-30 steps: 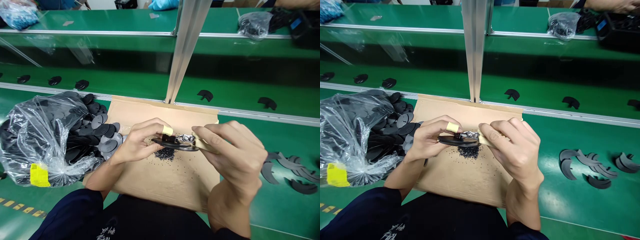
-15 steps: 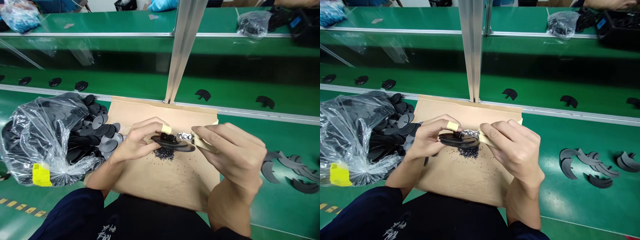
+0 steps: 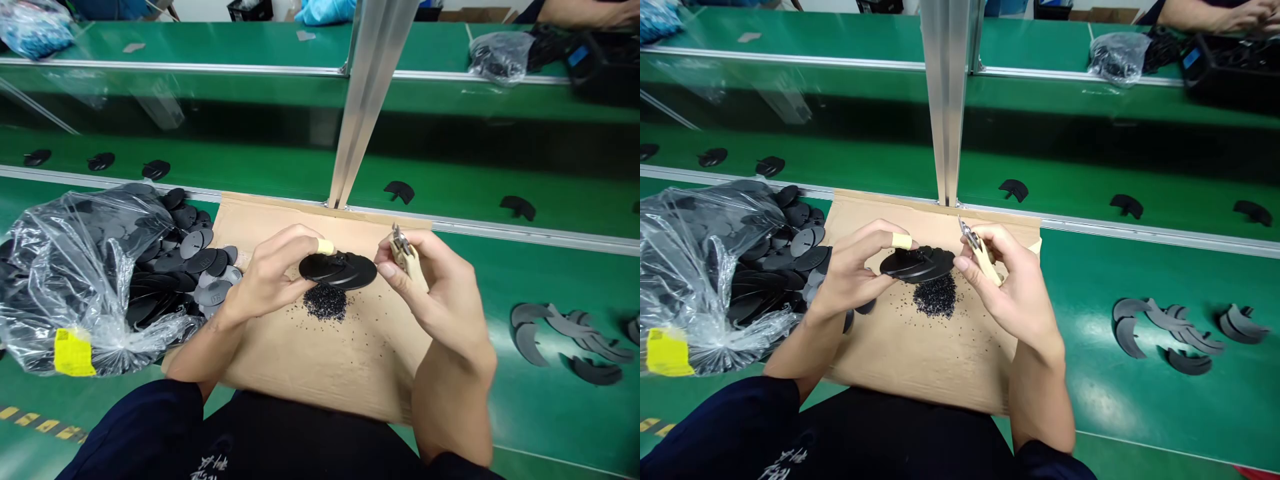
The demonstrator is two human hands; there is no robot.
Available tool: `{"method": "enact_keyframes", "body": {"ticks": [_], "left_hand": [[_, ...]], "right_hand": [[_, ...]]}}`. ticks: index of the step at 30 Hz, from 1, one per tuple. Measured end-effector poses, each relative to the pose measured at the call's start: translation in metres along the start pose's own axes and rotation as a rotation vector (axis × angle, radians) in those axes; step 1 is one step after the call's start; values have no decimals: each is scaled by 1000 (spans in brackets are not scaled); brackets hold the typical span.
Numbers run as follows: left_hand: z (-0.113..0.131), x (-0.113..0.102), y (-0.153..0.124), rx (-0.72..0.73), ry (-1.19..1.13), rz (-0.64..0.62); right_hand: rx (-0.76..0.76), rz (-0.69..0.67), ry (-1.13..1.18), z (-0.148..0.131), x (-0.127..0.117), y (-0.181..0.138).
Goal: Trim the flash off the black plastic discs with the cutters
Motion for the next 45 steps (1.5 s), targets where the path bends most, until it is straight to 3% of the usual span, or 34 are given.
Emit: {"method": "enact_keyframes", "body": {"ticks": [10,14,20,26,45], "left_hand": [[0,-3,1,4,63,27],[0,-4,1,3,50,41],[0,1,-2,-23,-193,17],[5,2,-1,-14,-287,50],[-5,12,-6,-90,-504,17]], "right_hand": [[56,-28,102,2,2,-3],[-81,-7,10,-7,-2,-2],[-379,31,-309,-20,-2,-4],[-417,23,-496,-27,2,-6],[-534,121,-634,-35,-1,-11]]}}
Point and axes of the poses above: each hand's wrist, its own y-axis towards the middle knuckle, its own x-axis out of the palm, z = x × y, the point moved 7 cm from there along y, towards the middle knuckle, and after that the axes turned 4 degrees about -x, right-handed, at the moved point
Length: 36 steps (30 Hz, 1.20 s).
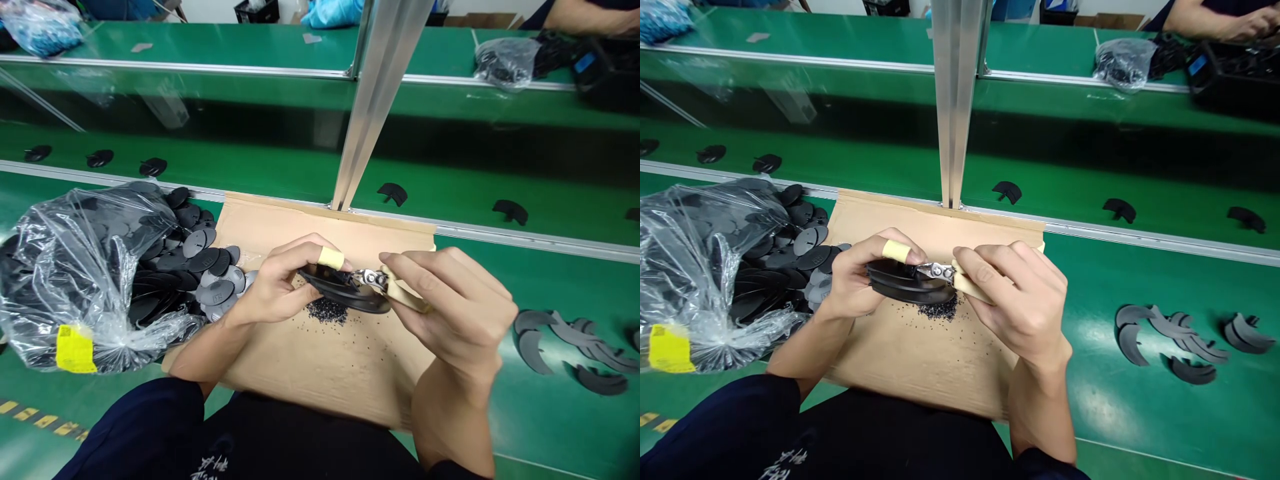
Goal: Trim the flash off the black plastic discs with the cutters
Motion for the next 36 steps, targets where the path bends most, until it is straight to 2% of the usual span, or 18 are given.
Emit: {"method": "enact_keyframes", "body": {"ticks": [8,14,25,28,32,36], "left_hand": [[1,0,0,21,27,5],[2,-1,1,33,32,60],[-1,-1,0,10,-1,69],[2,0,2,39,44,55],[8,0,4,103,159,38],[11,-3,4,133,249,43]], "right_hand": [[20,-23,-58,-1,-1,0],[25,17,-74,-3,-1,0],[25,48,-58,-4,-1,-3],[41,17,38,-1,0,-3],[138,-52,102,14,1,-5],[210,-267,73,37,19,-24]]}}
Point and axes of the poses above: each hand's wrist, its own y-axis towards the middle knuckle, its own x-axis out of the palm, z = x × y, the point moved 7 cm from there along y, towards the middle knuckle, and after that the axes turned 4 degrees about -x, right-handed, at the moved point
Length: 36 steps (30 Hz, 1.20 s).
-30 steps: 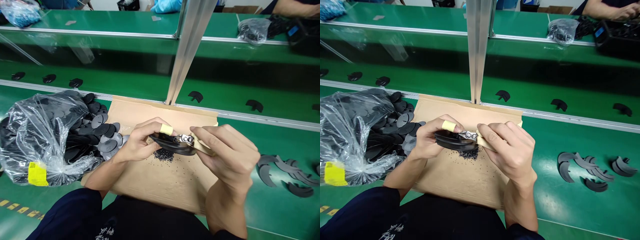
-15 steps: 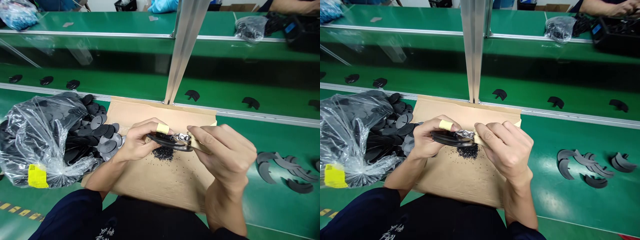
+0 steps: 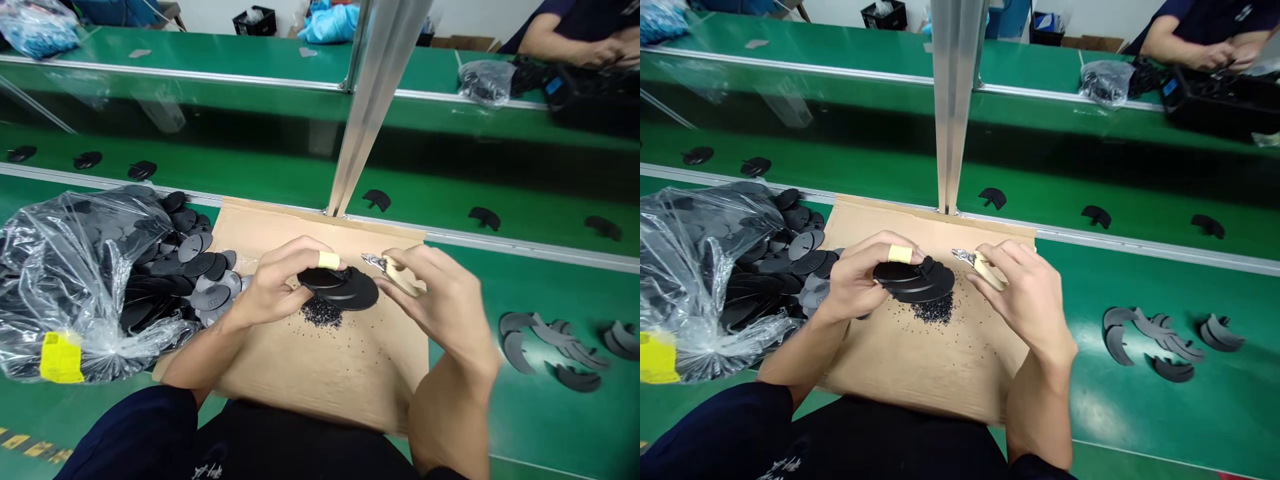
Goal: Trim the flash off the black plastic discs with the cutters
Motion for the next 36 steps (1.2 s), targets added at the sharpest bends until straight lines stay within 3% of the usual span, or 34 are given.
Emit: {"method": "enact_keyframes", "body": {"ticks": [5,9,12,15,18,21,25,30,36], "left_hand": [[0,-9,2,-7,70,15],[0,-14,4,-6,91,16],[1,-15,5,6,108,12],[4,-14,5,8,121,5],[6,-12,3,12,99,5],[6,-11,1,-7,34,1],[6,-12,0,-39,-68,-4],[12,-12,2,13,-144,-17],[15,-12,3,28,-141,-4]], "right_hand": [[63,-281,-90,29,57,-48],[128,-232,-197,37,80,-89],[131,-192,-233,32,80,-96],[113,-144,-113,14,63,-77],[76,79,121,-17,24,-42],[-63,309,267,-51,-14,-11],[-109,462,259,-72,-35,11],[-122,514,216,-79,-42,20],[-201,418,229,-79,-46,25]]}}
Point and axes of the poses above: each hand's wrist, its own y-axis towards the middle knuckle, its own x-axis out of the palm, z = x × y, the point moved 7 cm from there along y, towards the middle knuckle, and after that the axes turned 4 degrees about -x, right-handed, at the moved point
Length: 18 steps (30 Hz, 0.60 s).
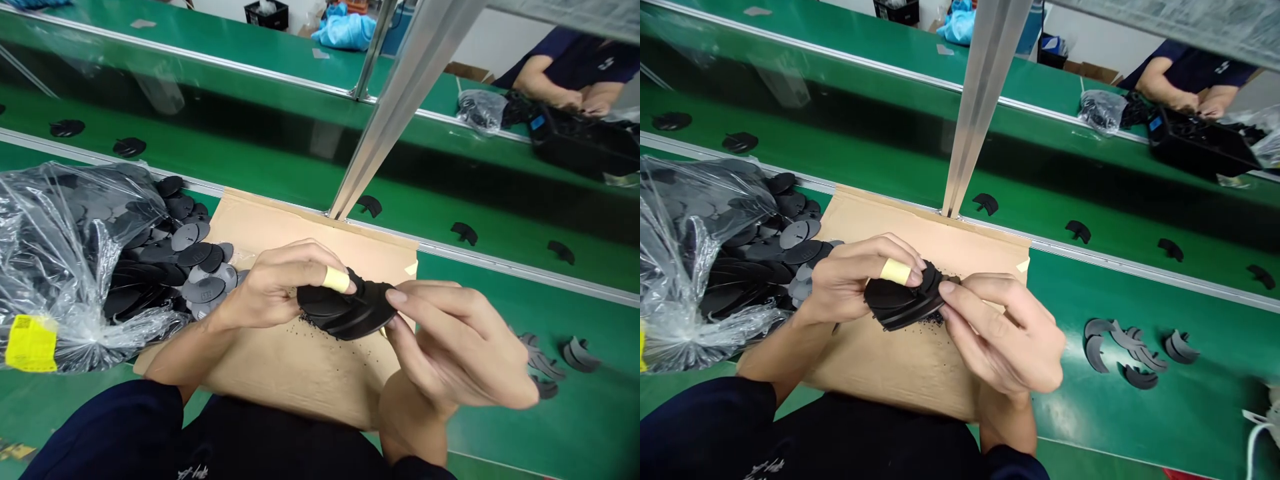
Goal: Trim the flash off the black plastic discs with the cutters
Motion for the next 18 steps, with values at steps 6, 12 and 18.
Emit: {"method": "enact_keyframes", "body": {"ticks": [6,12,18], "left_hand": [[1,0,0,-8,11,1],[2,0,1,-5,27,-10],[3,1,2,7,49,-4]], "right_hand": [[-26,33,11,1,-2,1],[-48,66,36,2,2,1],[-33,-15,78,5,0,-3]]}}
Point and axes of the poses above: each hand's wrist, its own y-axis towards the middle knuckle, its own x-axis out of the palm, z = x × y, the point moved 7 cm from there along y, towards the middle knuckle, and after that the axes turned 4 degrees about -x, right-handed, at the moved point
